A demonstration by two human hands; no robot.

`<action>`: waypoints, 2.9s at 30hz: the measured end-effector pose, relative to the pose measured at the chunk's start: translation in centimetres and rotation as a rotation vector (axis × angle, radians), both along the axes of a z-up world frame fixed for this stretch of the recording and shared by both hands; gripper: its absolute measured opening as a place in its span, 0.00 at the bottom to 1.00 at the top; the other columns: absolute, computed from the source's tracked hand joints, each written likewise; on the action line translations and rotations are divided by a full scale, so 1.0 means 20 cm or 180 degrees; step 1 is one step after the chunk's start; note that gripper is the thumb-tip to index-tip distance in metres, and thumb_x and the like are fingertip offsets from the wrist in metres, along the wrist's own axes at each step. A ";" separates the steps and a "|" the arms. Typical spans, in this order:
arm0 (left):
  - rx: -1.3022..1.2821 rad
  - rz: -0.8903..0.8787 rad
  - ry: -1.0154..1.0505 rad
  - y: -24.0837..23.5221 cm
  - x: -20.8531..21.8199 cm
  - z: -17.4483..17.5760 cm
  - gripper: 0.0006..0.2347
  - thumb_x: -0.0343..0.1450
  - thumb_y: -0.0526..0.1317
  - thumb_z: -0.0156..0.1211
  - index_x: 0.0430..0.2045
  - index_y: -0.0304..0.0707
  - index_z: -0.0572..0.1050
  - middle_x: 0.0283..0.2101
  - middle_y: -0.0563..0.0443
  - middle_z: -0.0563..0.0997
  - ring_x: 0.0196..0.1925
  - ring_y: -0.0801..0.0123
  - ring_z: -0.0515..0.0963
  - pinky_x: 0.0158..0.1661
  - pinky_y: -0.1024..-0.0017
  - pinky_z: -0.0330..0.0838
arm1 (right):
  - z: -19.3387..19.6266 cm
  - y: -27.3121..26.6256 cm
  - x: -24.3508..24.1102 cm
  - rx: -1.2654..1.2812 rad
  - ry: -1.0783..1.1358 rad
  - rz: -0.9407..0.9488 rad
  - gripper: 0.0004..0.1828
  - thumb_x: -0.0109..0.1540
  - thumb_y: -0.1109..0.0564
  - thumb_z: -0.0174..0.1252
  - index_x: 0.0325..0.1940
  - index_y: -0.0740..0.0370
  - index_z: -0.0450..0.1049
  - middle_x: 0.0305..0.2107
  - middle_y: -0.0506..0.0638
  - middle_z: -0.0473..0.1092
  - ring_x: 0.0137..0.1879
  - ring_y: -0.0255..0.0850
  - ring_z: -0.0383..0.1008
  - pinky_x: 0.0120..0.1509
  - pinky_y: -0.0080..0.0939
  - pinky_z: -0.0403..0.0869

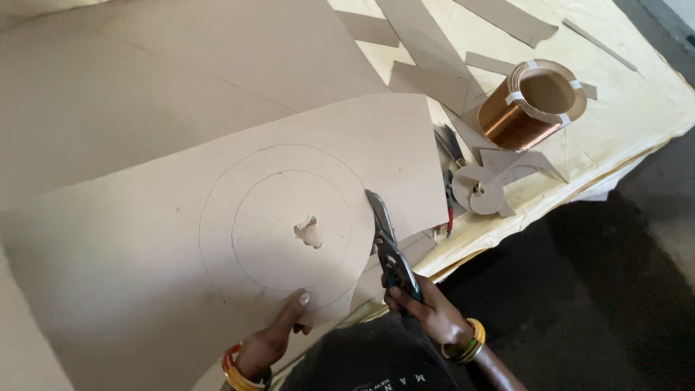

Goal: The person uses shears to cut a circular shape from a sheet of cardboard, following a pre-drawn outline. After cutting the outer circle, they cut out the inner circle to form a ring. The finished ring is placed with other similar pieces on the table.

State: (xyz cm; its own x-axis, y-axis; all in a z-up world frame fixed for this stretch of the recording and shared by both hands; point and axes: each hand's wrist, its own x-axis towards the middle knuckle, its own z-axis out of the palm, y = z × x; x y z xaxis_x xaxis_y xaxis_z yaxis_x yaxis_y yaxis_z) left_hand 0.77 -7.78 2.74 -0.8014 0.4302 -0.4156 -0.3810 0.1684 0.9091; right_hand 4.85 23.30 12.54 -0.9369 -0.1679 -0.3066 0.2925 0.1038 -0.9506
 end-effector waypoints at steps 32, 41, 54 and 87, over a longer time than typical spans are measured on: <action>-0.0131 -0.0932 0.2674 -0.25 0.05 -0.14 0.25 0.71 0.21 0.43 0.66 0.38 0.65 0.52 0.42 0.82 0.33 0.73 0.84 0.37 0.75 0.79 | -0.07 0.05 -0.01 0.0133 0.0011 0.0212 0.15 0.69 0.50 0.51 0.43 0.66 0.71 0.27 0.50 0.72 0.34 0.37 0.72 0.40 0.39 0.73; 0.0105 0.0102 -0.0684 -0.11 0.02 0.18 0.19 0.70 0.49 0.60 0.35 0.26 0.83 0.27 0.43 0.81 0.25 0.68 0.77 0.27 0.68 0.75 | -0.02 0.09 -0.07 0.0218 -0.0159 0.0522 0.17 0.65 0.50 0.51 0.54 0.62 0.72 0.35 0.48 0.78 0.36 0.38 0.78 0.43 0.39 0.77; 0.0003 -0.0530 0.1267 -0.40 0.00 -0.10 0.20 0.72 0.38 0.58 0.60 0.38 0.74 0.54 0.41 0.83 0.37 0.66 0.86 0.40 0.66 0.79 | -0.07 -0.05 -0.02 -0.0682 -0.0020 0.0126 0.13 0.69 0.57 0.51 0.53 0.68 0.68 0.30 0.50 0.70 0.38 0.37 0.71 0.43 0.37 0.73; -0.1111 0.1475 0.3315 0.38 0.01 0.28 0.18 0.83 0.43 0.35 0.38 0.25 0.71 0.35 0.38 0.76 0.34 0.64 0.74 0.37 0.72 0.70 | 0.10 -0.14 -0.10 -0.0667 -0.0304 0.0314 0.18 0.65 0.50 0.48 0.55 0.59 0.72 0.33 0.48 0.78 0.39 0.34 0.78 0.39 0.36 0.77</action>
